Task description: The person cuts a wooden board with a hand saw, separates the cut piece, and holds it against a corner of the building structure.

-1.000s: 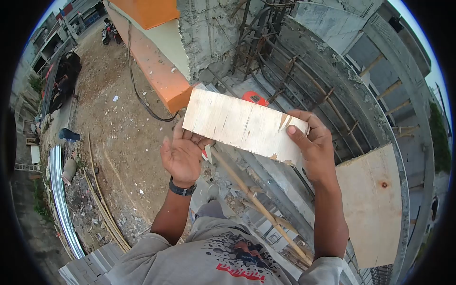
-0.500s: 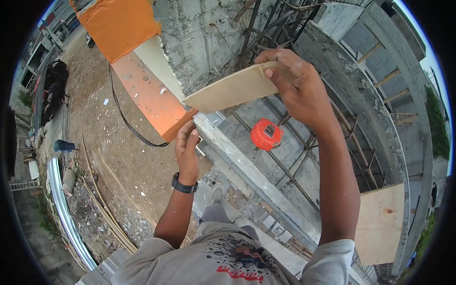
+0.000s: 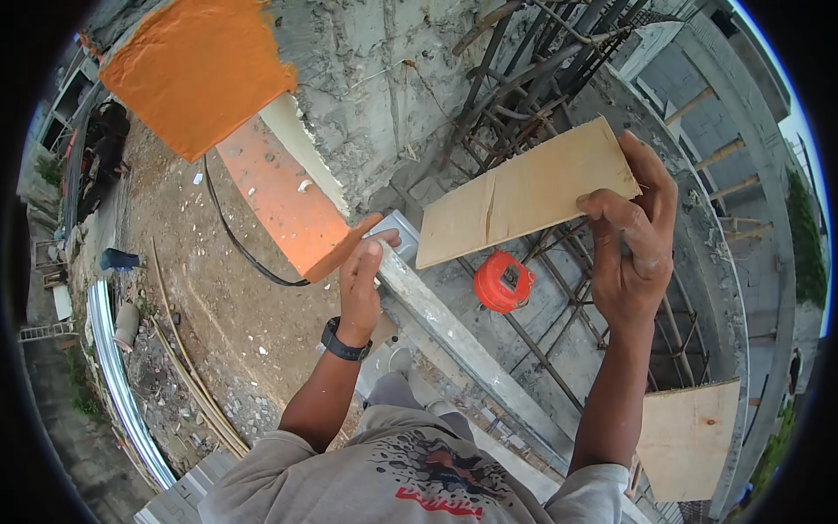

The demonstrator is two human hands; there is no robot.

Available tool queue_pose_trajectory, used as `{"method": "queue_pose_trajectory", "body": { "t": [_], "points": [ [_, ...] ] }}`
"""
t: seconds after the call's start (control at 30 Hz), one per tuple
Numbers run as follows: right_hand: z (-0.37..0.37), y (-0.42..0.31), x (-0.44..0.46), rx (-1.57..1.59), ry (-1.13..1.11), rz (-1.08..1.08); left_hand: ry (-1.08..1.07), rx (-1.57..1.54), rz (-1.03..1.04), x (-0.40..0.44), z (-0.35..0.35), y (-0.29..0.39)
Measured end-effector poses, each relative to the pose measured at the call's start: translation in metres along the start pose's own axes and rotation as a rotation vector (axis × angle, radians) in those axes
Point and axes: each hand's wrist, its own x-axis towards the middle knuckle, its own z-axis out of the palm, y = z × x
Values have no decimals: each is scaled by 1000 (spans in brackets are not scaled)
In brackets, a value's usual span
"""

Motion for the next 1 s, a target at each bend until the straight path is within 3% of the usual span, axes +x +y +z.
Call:
{"method": "queue_pose_trajectory", "body": {
  "t": [0.2,0.3,0.53,0.63,0.77,0.87,1.0],
  "points": [
    [11,11,-15,-81,270,-16,-23,-79,-38,6,11,1],
    [21,8,-13,-33,84,137,-20,-36,-30,6,11,1],
    [56,6,-8,139,195,336,112,-63,105,5,12,-15],
    [72,1,-6,377,206,486,218,-335,155,3,5,-19],
    [98,-14,-2,586,185,620,283,-282,-7,2,8,-16],
    [107,-10,-6,557,34,680,314,-359,-49,1,5,-20],
    [118,9,-12,656,20,784,376,-407,-137,-1,5,-26]
  ]
}}
